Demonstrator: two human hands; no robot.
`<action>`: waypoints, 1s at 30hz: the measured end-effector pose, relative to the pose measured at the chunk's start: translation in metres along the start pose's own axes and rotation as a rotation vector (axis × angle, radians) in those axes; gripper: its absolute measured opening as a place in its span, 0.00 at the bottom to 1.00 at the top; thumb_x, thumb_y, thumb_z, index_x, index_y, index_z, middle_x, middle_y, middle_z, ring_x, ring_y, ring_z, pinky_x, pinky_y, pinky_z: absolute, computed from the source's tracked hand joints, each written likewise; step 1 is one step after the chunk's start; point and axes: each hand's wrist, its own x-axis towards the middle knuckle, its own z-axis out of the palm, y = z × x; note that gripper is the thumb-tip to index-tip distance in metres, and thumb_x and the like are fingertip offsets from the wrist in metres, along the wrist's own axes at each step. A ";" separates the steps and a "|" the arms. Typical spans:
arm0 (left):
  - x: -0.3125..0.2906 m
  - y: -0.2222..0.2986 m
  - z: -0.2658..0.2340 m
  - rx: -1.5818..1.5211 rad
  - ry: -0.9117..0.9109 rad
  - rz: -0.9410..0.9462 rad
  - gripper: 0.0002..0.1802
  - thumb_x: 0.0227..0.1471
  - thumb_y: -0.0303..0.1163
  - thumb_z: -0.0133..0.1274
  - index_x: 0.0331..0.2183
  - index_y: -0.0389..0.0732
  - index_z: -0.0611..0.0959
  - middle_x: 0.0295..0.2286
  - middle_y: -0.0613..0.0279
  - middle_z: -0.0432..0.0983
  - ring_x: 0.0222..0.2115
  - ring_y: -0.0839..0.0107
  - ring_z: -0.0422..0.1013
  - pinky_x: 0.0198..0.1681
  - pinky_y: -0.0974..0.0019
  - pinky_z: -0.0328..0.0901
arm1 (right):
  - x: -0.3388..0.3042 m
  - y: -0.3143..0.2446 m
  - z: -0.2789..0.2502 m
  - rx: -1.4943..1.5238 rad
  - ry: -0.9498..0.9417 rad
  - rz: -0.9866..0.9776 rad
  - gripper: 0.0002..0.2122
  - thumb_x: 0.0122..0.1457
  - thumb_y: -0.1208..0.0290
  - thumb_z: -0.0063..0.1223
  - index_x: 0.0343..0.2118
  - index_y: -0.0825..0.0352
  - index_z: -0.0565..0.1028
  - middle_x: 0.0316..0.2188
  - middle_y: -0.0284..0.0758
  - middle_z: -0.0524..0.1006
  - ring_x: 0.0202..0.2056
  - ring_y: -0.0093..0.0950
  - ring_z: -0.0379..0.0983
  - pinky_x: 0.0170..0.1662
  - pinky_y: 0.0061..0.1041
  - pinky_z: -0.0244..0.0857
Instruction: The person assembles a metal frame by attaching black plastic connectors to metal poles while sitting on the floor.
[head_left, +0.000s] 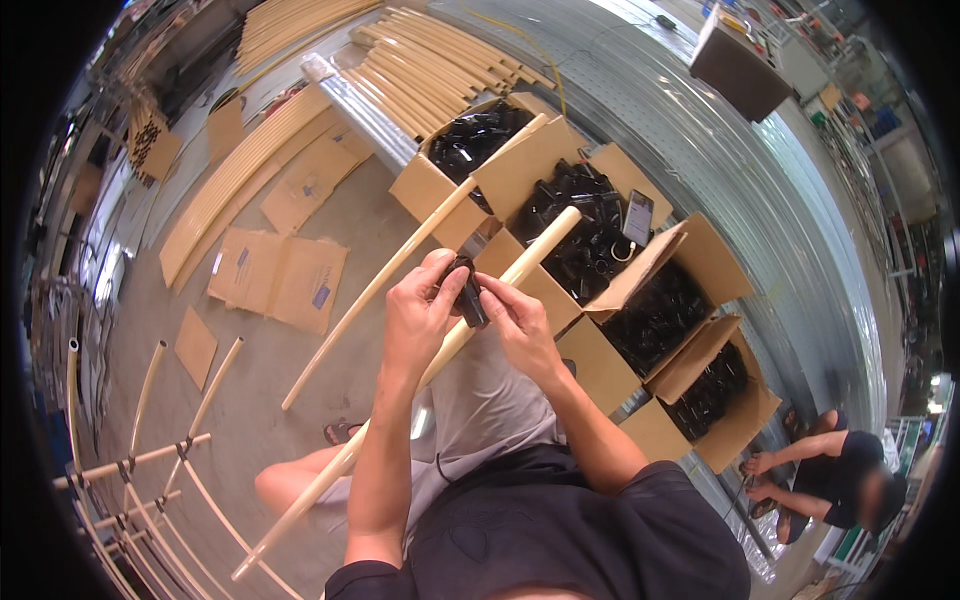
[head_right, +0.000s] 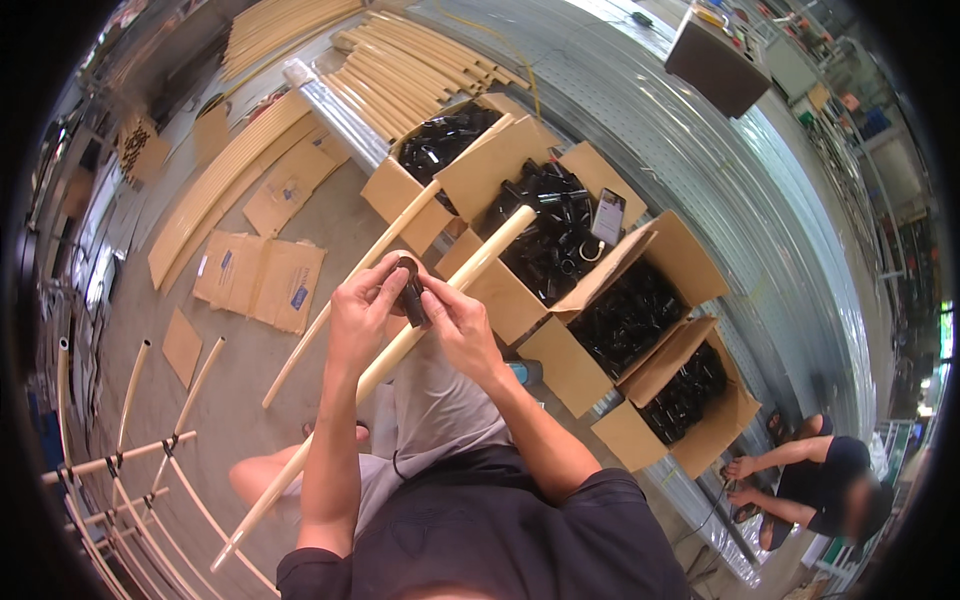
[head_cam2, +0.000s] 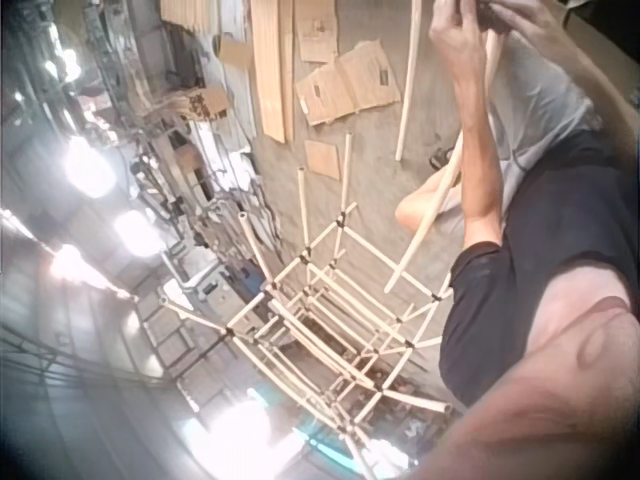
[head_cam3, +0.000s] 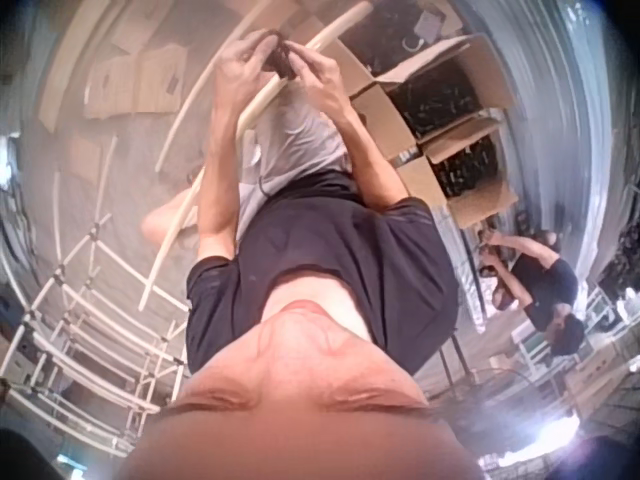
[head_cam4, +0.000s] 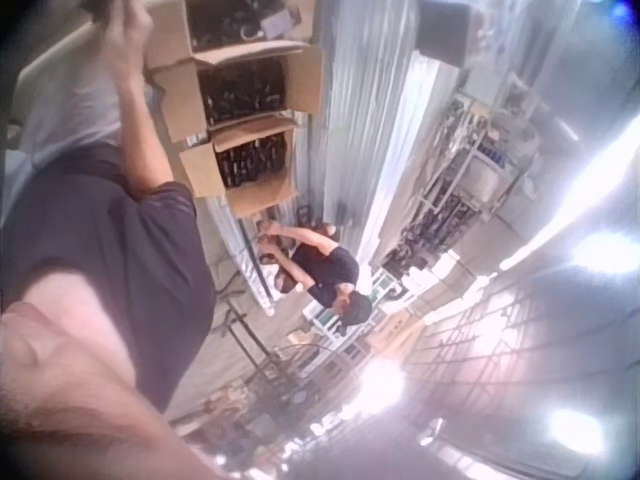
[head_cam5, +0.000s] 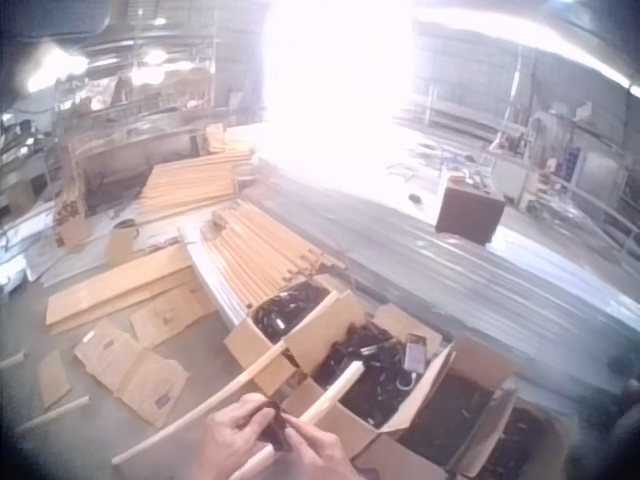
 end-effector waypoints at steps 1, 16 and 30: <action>0.006 0.002 0.005 -0.034 -0.026 -0.035 0.19 0.60 0.32 0.59 0.47 0.28 0.82 0.33 0.55 0.81 0.29 0.72 0.79 0.31 0.69 0.75 | 0.002 -0.001 -0.007 0.001 0.022 0.000 0.17 0.69 0.71 0.49 0.56 0.75 0.73 0.38 0.33 0.79 0.34 0.18 0.73 0.39 0.18 0.70; 0.059 0.002 0.110 0.056 -0.205 -0.038 0.18 0.60 0.39 0.58 0.39 0.31 0.86 0.23 0.54 0.79 0.21 0.73 0.76 0.24 0.70 0.70 | 0.014 0.012 -0.107 0.038 0.165 0.030 0.16 0.70 0.69 0.47 0.55 0.73 0.74 0.36 0.32 0.79 0.31 0.17 0.72 0.34 0.19 0.69; 0.067 -0.012 0.142 0.417 -0.157 0.044 0.15 0.60 0.37 0.56 0.39 0.34 0.87 0.21 0.50 0.80 0.21 0.67 0.77 0.26 0.62 0.70 | 0.022 0.012 -0.098 -0.718 0.332 -0.306 0.29 0.54 0.75 0.61 0.58 0.79 0.65 0.45 0.55 0.74 0.41 0.50 0.77 0.43 0.38 0.73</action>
